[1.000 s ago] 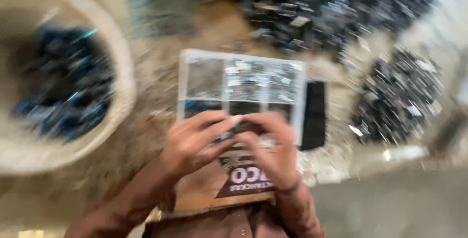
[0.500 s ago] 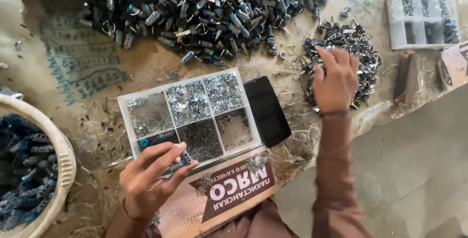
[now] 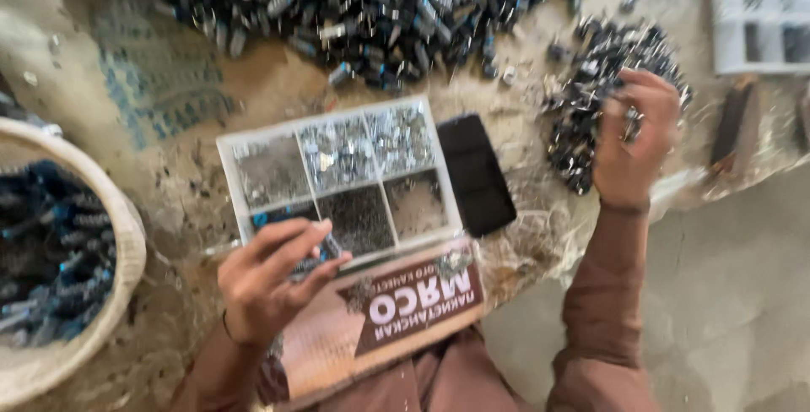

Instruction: The person picks small metal clamp components from a compartment organizer box and assembles them together by hand, pressing the pieces into place, then places the finished assemblies into a plastic basket beside the work area.

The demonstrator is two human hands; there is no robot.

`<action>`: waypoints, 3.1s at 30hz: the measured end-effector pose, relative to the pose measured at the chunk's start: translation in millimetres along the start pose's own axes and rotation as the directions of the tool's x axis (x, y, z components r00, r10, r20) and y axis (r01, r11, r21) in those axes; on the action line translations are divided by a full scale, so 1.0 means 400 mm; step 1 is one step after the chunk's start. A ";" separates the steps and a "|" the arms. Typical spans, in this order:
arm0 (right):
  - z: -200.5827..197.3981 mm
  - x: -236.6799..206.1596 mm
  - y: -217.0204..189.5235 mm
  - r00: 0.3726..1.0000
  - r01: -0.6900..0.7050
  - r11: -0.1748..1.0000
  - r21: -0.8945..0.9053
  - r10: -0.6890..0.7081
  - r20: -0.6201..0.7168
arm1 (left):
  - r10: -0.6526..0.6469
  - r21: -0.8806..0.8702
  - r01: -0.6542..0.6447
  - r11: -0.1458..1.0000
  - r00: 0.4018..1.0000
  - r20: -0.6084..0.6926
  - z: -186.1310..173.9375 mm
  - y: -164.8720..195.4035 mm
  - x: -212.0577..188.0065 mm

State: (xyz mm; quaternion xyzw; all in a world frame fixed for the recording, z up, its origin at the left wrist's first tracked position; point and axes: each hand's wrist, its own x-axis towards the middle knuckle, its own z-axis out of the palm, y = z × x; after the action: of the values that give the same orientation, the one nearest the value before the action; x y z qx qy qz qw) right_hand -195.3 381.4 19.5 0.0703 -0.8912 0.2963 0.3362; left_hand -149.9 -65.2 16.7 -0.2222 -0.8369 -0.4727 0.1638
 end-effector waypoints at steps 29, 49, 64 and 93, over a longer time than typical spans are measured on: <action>-0.134 -0.531 -0.379 0.779 -0.612 0.529 0.588 0.276 0.563 | 0.186 -0.390 -0.058 0.919 0.936 0.300 0.250 0.277 -0.247; -0.047 -0.668 -0.400 0.903 -0.430 0.526 0.734 0.260 0.343 | -0.001 -0.330 0.073 0.941 0.977 0.215 0.216 0.211 -0.264; -0.038 -0.578 -0.464 0.868 -0.488 0.775 0.403 0.382 0.317 | 0.005 -0.343 0.073 0.937 0.976 0.219 0.158 0.201 -0.269; 0.003 -0.548 -0.486 0.701 -0.706 0.476 0.525 0.363 0.614 | 0.029 -0.324 0.028 0.946 0.985 0.171 0.137 0.175 -0.293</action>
State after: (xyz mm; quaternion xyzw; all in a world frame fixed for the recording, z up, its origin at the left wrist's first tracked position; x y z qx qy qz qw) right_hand 34.6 206.2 -28.1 -0.0301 -0.7181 0.6944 -0.0351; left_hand -17.3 -11.5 -17.3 -0.2864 -0.7586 -0.5829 0.0516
